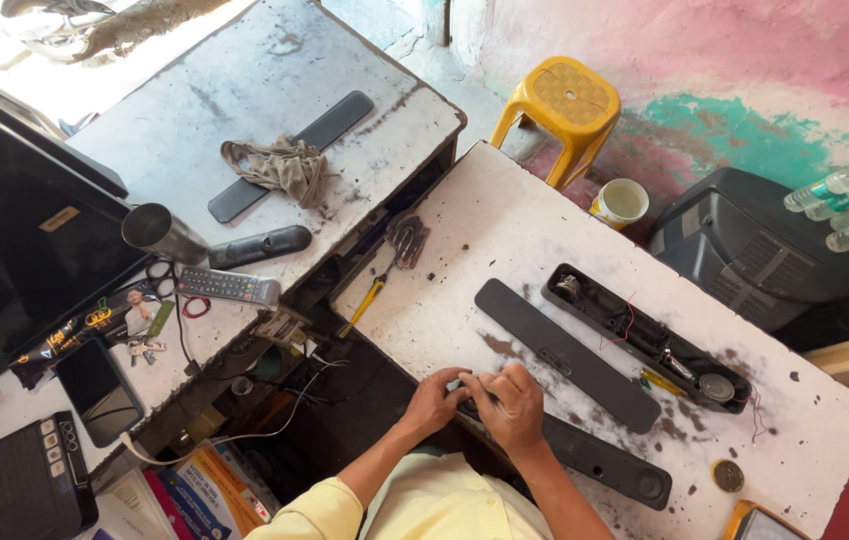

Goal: The person assembles a small circuit board into a speaker chassis, then uses a screwdriver to fasten screws into the speaker housing. The person handles the circuit board, speaker chassis, and screwdriver throughout the task.

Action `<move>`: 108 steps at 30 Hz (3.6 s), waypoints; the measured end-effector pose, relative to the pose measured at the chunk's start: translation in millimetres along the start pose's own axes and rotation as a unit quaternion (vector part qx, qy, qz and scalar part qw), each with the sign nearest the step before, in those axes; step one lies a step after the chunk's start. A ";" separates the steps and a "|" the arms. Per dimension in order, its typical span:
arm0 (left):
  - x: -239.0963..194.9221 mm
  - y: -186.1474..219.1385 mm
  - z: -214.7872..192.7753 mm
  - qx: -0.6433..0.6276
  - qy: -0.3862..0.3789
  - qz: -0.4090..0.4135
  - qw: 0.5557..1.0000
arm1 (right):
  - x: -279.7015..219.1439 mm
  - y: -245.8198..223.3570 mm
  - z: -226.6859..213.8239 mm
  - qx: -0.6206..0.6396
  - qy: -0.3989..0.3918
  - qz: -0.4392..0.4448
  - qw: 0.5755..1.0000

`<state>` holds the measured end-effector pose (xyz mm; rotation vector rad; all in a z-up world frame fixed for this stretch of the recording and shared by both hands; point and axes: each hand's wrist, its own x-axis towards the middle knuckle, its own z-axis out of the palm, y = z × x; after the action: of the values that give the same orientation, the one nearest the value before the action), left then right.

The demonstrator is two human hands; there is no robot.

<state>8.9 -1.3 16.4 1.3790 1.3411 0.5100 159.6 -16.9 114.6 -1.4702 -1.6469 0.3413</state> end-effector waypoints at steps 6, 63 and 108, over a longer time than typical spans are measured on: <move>3.5 -6.4 1.7 -0.003 -0.001 0.022 1.000 | 0.9 -2.2 -5.3 0.111 0.010 -0.059 0.992; 8.7 -27.4 -0.3 -0.036 -0.005 0.057 0.998 | -29.7 34.4 6.2 0.187 -0.082 0.001 0.979; 5.2 -12.4 -5.3 -0.014 0.000 0.061 0.998 | 7.4 -9.7 4.5 0.057 0.014 -0.089 0.994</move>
<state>0.4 2.6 5.4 1.4434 1.2497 0.6081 150.4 -11.2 121.9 -1.2289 -1.6918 0.3086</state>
